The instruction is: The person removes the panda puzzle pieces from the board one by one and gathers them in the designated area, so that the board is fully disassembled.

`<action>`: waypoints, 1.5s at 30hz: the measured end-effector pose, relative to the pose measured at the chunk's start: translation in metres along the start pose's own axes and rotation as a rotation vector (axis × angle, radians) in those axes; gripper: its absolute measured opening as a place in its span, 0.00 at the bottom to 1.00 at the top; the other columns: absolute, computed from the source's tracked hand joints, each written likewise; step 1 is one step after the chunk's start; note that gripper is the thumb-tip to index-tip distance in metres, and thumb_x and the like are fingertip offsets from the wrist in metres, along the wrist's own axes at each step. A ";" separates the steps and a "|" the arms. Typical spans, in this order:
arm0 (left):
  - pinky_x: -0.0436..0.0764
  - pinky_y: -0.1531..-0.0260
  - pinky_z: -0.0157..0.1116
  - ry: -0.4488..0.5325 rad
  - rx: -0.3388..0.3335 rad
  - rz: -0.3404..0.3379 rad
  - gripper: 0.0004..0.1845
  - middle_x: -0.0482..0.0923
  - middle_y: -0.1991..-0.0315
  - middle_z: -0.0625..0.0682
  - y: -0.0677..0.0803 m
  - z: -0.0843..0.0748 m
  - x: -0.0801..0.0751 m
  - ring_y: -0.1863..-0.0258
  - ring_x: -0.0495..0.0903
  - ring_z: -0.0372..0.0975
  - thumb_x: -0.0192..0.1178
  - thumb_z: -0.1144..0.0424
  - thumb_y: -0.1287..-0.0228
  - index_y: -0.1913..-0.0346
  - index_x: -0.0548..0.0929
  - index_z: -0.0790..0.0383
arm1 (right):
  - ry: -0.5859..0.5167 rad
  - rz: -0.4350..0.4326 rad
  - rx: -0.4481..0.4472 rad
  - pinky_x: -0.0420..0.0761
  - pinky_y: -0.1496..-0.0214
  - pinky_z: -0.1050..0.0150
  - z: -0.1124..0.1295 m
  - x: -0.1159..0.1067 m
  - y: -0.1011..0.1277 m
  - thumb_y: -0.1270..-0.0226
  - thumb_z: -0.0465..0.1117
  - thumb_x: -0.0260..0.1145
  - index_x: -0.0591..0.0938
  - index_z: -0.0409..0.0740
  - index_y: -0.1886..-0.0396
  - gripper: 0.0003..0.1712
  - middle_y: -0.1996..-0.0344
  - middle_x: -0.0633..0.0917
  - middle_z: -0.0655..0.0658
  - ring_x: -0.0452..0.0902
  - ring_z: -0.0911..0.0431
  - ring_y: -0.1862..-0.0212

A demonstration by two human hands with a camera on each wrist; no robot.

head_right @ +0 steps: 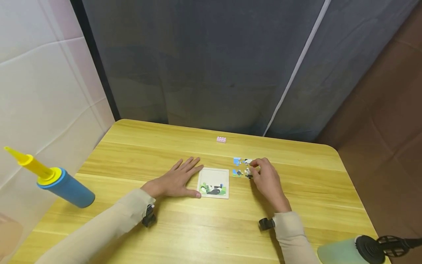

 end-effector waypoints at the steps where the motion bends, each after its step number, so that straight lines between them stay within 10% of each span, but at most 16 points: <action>1: 0.40 0.13 0.61 0.001 0.003 -0.001 0.59 0.36 0.10 0.56 0.000 0.000 0.000 0.10 0.36 0.53 0.60 0.23 0.34 0.12 0.52 0.52 | 0.001 0.008 -0.010 0.75 0.64 0.61 0.005 0.002 0.000 0.20 0.38 0.64 0.86 0.38 0.44 0.12 0.46 0.84 0.37 0.78 0.51 0.65; 31: 0.40 0.13 0.61 -0.021 0.005 0.000 0.58 0.35 0.10 0.55 -0.001 -0.002 0.002 0.10 0.36 0.53 0.58 0.23 0.33 0.12 0.51 0.52 | 0.193 0.365 -0.389 0.75 0.69 0.67 0.111 0.096 0.023 0.25 0.45 0.72 0.86 0.42 0.39 0.20 0.53 0.80 0.46 0.72 0.61 0.68; 45: 0.40 0.13 0.61 -0.021 0.003 -0.001 0.58 0.36 0.10 0.55 0.000 -0.003 0.002 0.10 0.36 0.53 0.58 0.23 0.33 0.12 0.51 0.52 | 0.228 0.424 -0.311 0.80 0.64 0.60 0.118 0.096 0.014 0.30 0.45 0.77 0.83 0.42 0.47 0.19 0.59 0.83 0.48 0.77 0.57 0.65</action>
Point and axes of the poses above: each hand's wrist, its own y-axis away from the middle knuckle, its own x-axis out of the palm, z = x × y, the point moved 5 cm from there along -y, towards the middle knuckle
